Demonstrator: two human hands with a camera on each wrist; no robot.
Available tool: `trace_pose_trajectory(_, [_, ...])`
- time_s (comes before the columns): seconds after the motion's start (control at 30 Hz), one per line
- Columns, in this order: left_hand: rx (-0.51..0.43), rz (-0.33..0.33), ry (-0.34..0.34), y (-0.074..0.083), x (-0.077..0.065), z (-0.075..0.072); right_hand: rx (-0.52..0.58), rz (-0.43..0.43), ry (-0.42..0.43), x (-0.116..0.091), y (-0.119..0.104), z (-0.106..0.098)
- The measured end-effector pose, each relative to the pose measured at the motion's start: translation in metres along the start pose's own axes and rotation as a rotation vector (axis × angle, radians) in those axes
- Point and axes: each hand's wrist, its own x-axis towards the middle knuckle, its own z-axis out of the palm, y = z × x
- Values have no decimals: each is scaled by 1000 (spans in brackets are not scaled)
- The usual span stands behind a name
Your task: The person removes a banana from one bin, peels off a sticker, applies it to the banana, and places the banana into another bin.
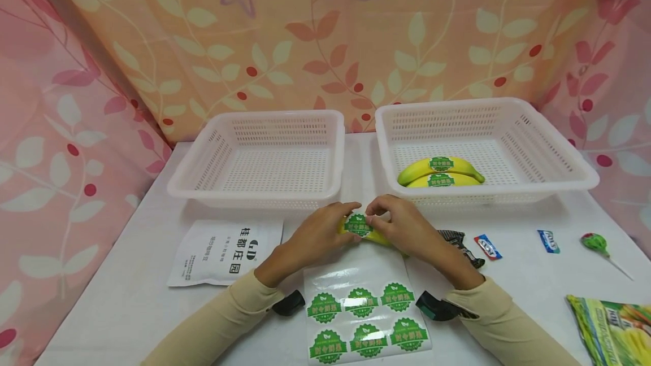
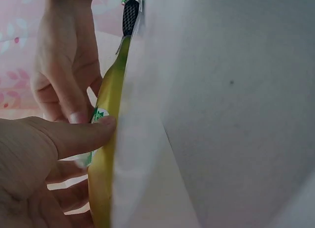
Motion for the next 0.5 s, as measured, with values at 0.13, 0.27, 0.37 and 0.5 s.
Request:
trace_pose_trajectory(0.13, [-14,11,11,-1,1,0,-56,-82,16,-1,0,2])
trace_pose_trajectory(0.27, [-49,20,10,-1,0,-3,-128,-116,-40,-2,-1,2])
trace_pose_trajectory(0.37, [-72,23,10,-2,-1,-5,-179,-95,-99,-1,0,3])
trace_pose_trajectory(0.5, [-90,31,26,-3,-1,-6,-228,-92,-126,0,0,4])
